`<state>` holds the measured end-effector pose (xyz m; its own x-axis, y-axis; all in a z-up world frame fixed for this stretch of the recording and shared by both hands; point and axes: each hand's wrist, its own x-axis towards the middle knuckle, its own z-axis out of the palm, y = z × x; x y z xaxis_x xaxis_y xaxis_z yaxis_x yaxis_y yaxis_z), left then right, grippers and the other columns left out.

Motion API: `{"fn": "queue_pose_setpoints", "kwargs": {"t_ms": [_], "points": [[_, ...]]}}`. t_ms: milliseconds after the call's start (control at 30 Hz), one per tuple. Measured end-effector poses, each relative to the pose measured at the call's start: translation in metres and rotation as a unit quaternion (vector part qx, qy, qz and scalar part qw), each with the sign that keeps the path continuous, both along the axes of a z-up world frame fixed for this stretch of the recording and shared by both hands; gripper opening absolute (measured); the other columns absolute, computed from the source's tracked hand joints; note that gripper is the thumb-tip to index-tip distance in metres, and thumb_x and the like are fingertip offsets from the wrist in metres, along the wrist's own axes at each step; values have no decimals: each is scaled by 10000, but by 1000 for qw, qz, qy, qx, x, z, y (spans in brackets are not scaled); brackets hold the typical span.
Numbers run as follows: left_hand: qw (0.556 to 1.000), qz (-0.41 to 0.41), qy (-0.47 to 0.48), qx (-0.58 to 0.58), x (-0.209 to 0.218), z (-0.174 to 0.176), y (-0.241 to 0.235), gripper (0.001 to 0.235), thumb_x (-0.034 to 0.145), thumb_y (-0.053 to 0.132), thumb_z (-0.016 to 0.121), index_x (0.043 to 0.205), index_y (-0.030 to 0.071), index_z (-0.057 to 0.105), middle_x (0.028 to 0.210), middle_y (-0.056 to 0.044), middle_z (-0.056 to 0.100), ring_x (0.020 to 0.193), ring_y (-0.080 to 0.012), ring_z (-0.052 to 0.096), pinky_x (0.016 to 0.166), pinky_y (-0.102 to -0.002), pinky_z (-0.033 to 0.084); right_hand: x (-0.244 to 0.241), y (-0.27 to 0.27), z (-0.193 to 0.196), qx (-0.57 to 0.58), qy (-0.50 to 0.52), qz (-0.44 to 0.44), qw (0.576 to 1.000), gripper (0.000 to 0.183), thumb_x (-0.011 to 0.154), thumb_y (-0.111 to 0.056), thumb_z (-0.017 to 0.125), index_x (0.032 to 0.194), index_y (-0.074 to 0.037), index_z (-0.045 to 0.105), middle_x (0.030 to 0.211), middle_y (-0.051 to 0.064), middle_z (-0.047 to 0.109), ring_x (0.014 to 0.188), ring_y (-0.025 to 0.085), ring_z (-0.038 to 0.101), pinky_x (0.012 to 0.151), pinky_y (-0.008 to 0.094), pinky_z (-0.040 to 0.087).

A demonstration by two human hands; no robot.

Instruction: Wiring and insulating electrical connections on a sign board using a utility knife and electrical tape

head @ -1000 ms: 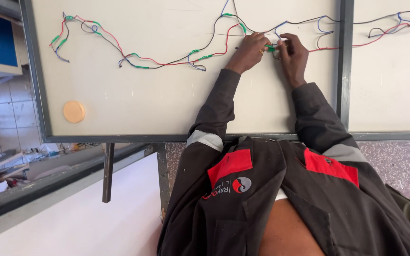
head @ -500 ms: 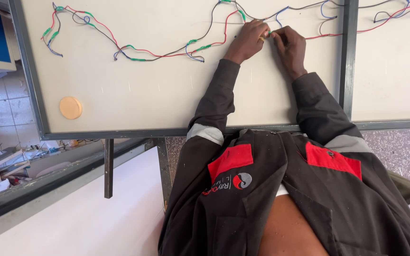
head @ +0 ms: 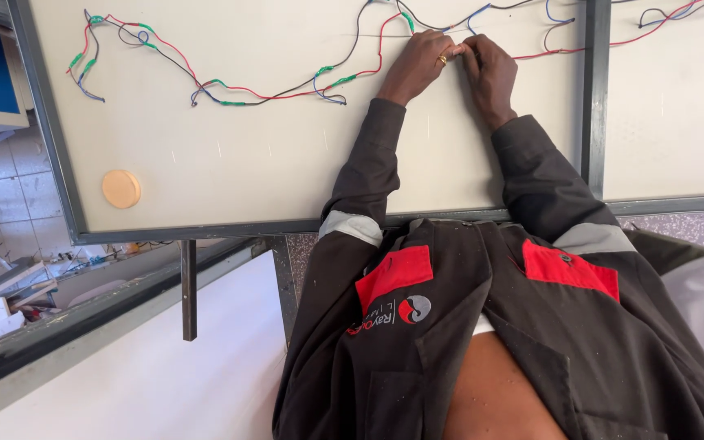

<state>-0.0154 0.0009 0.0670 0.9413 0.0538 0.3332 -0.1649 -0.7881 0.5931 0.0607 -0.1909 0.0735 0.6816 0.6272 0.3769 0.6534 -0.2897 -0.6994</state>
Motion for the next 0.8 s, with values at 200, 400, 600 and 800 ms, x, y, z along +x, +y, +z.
{"fn": "queue_pose_setpoints", "kwargs": {"t_ms": [200, 400, 600, 800], "points": [[989, 28, 66, -130, -17, 59, -10, 134, 1117, 277, 680, 1105, 165, 607, 955, -77, 712, 837, -231, 618, 760, -380, 498, 7, 1, -20, -31, -104, 6, 994, 382, 1320, -235, 574, 982, -67, 635, 996, 43, 610, 689, 239, 535, 566, 426, 382], [997, -47, -50, -42, 2, 28, -1, 58, 1010, 169, 819, 1037, 121, 801, 922, -72, 671, 926, -314, 624, 830, -440, 467, 16, -2, -28, -12, -39, 1, 999, 404, 1319, -302, 603, 977, -110, 703, 926, 55, 664, 780, 267, 661, 666, 463, 429], [997, -8, 47, -60, -3, 28, -5, 112, 1022, 72, 733, 1076, 167, 762, 966, -6, 660, 959, -262, 652, 993, -425, 469, 7, -9, 11, 13, 56, 41, 997, 467, 1307, -316, 593, 931, -159, 823, 861, 9, 617, 728, 180, 592, 694, 394, 413], [999, 3, 27, -45, 1, 15, -18, 67, 1082, 130, 707, 1079, 183, 666, 1036, 9, 661, 1097, -252, 676, 1066, -415, 404, 33, -37, 35, -26, 136, 163, 977, 214, 1228, -128, 713, 1043, -58, 794, 1057, 73, 740, 959, 212, 678, 893, 364, 487]]}}
